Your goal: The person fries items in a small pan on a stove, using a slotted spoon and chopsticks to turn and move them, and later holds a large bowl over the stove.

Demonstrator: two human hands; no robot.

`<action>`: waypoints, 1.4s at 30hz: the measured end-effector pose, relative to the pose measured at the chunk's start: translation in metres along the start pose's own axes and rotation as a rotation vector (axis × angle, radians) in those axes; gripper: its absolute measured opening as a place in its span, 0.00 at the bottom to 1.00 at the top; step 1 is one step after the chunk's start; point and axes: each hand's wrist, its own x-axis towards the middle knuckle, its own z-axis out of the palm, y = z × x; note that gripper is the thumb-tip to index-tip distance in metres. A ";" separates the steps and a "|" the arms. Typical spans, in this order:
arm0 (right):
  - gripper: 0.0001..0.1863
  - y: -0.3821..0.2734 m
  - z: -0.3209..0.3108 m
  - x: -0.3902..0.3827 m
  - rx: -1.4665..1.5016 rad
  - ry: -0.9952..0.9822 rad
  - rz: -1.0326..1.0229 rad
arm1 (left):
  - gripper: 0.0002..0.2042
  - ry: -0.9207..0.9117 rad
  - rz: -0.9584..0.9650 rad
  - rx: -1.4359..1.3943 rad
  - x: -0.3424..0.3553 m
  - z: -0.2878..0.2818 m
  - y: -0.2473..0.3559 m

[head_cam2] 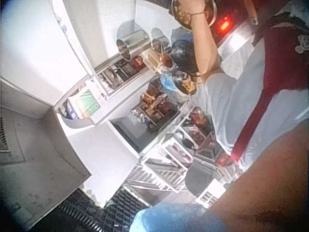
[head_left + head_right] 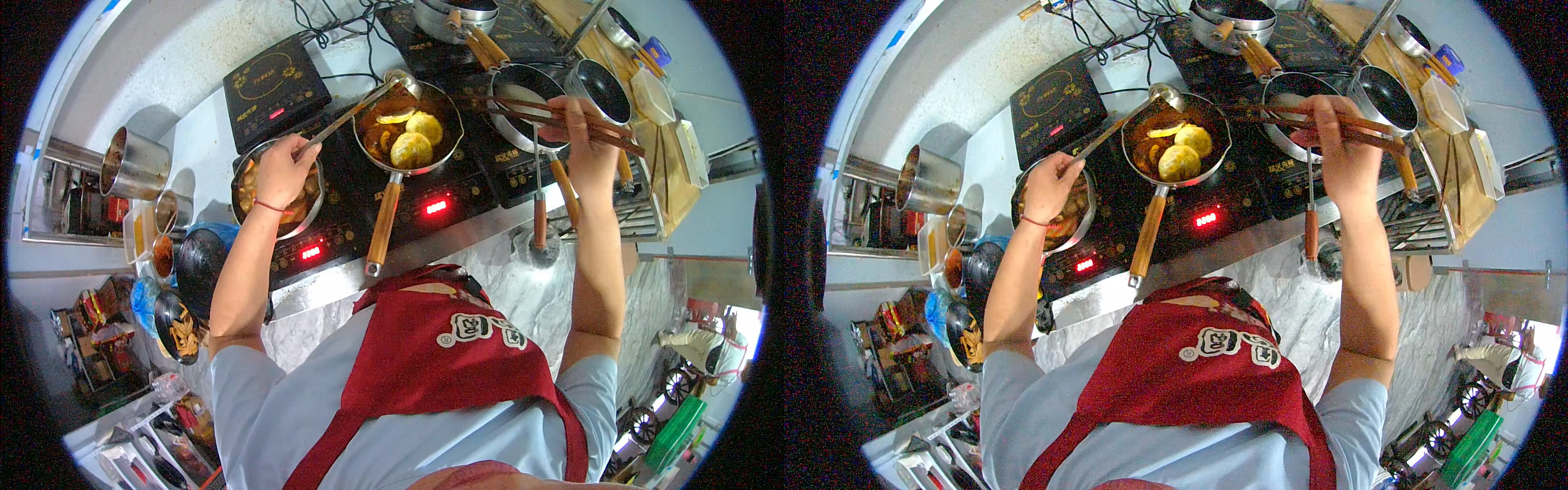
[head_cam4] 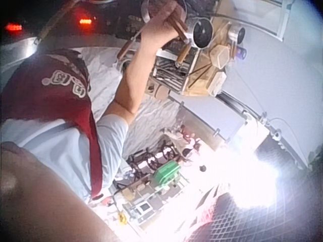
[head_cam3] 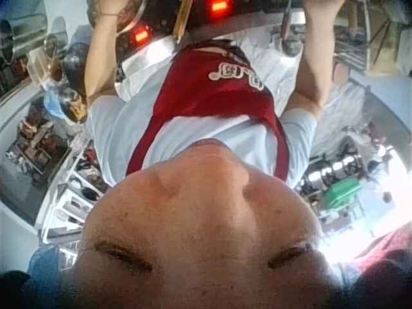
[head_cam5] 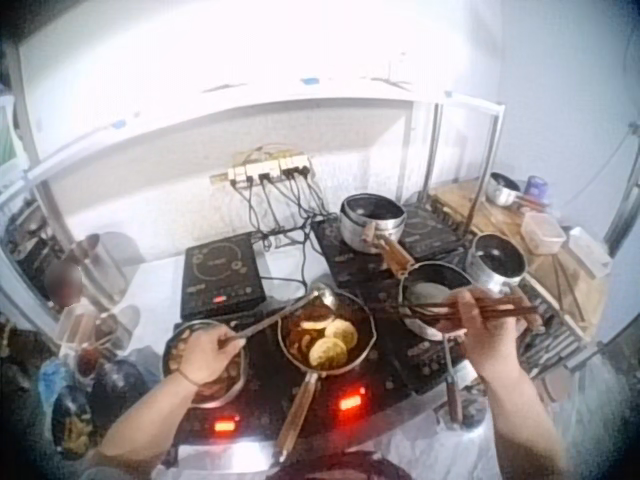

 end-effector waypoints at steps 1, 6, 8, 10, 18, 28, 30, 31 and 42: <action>0.11 -0.005 -0.002 -0.002 0.008 0.008 0.022 | 0.12 0.007 0.015 0.010 -0.001 0.000 -0.002; 0.12 -0.019 -0.010 -0.008 -0.029 -0.004 0.042 | 0.11 0.001 -0.014 -0.018 0.000 0.001 -0.009; 0.11 -0.020 -0.006 -0.013 -0.008 -0.005 0.073 | 0.12 -0.012 -0.023 -0.019 -0.001 0.001 -0.007; 0.10 -0.016 -0.001 -0.016 -0.016 -0.062 0.066 | 0.12 -0.023 -0.021 -0.025 0.000 0.001 -0.006; 0.10 -0.003 0.001 -0.018 -0.015 -0.028 0.041 | 0.13 -0.018 -0.003 -0.029 0.000 0.003 0.003; 0.09 0.001 0.006 -0.017 0.037 0.017 -0.063 | 0.12 0.013 0.043 -0.031 0.003 0.009 0.001; 0.09 -0.005 0.004 -0.021 0.025 0.007 -0.069 | 0.12 0.014 0.038 -0.010 0.004 0.008 -0.003; 0.08 -0.008 0.003 -0.022 0.015 -0.009 -0.066 | 0.12 0.014 0.035 0.002 0.004 0.008 -0.003; 0.06 0.011 0.017 -0.030 -0.093 -0.205 -0.058 | 0.12 -0.007 0.031 0.018 0.005 0.013 0.002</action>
